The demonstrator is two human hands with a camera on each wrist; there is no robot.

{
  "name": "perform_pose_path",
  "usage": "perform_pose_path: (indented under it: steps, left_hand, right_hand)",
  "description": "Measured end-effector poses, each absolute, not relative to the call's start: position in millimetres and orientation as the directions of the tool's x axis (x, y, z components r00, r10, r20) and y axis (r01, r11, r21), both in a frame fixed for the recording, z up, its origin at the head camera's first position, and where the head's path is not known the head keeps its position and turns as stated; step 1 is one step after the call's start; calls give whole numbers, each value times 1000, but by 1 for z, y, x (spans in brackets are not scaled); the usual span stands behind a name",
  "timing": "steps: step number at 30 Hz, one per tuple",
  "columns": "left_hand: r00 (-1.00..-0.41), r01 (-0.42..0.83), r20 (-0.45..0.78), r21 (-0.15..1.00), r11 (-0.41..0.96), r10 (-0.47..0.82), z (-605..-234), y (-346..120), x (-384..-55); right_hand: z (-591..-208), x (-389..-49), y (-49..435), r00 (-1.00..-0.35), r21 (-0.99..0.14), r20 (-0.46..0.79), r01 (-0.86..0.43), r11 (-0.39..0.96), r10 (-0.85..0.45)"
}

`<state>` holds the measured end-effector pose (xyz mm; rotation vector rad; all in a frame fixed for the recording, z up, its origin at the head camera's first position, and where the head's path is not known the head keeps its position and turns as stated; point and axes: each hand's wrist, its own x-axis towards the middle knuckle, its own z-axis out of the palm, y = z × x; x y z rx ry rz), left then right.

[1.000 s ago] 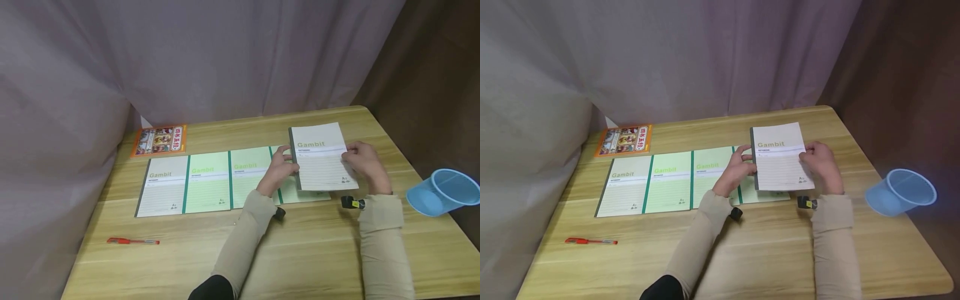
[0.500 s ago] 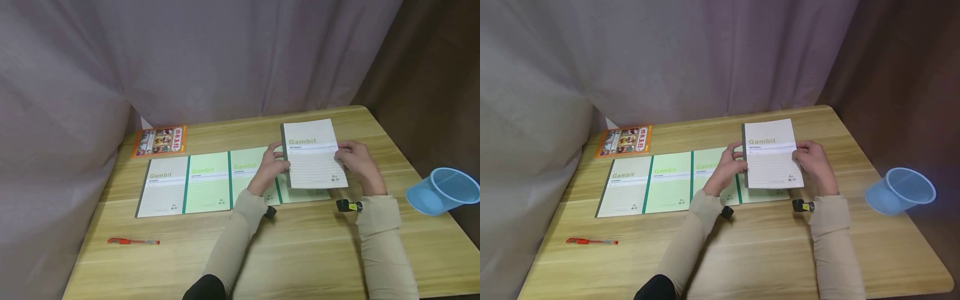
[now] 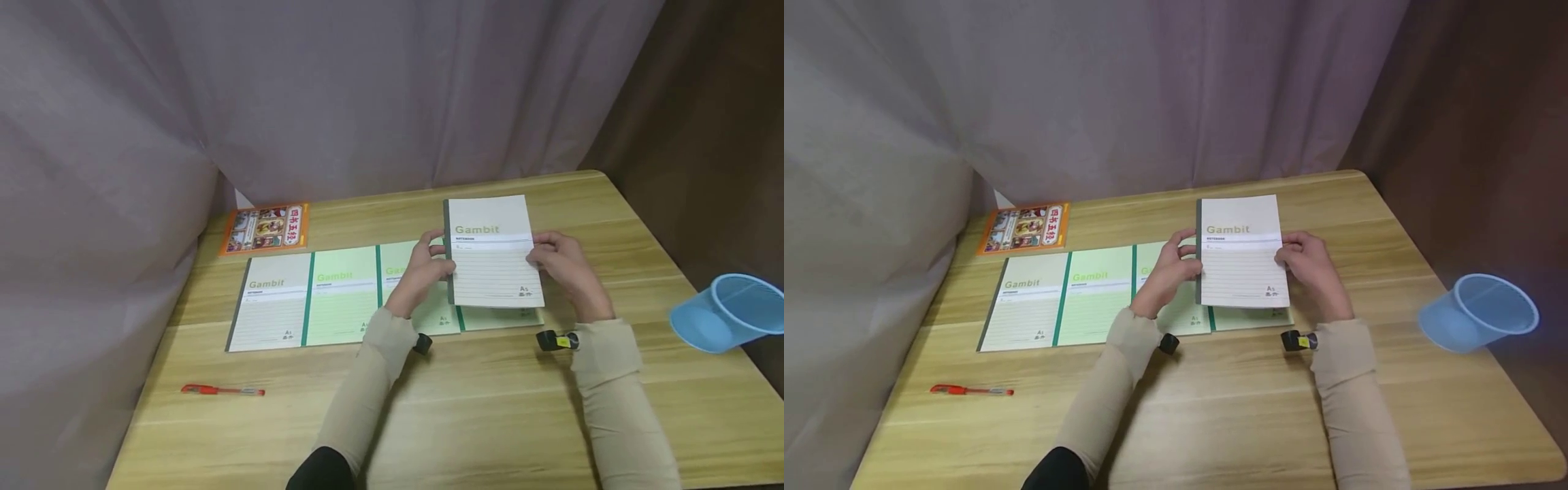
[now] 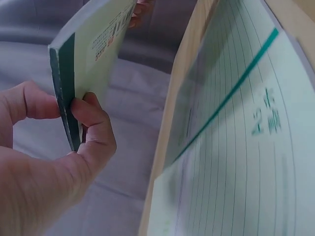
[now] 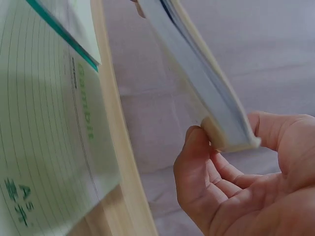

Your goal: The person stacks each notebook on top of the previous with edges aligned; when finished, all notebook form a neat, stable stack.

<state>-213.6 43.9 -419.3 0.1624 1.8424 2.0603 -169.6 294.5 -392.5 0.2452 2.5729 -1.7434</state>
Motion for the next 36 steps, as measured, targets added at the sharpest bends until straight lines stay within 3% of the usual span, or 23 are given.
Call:
perform_pose_path:
  steps: [36]
  left_hand:
    - [-948,-172,-157,985,-31,276,-436,-45,-209]
  right_hand:
    - [-405,-194,224,-978,-937,-197,168,306,-68]
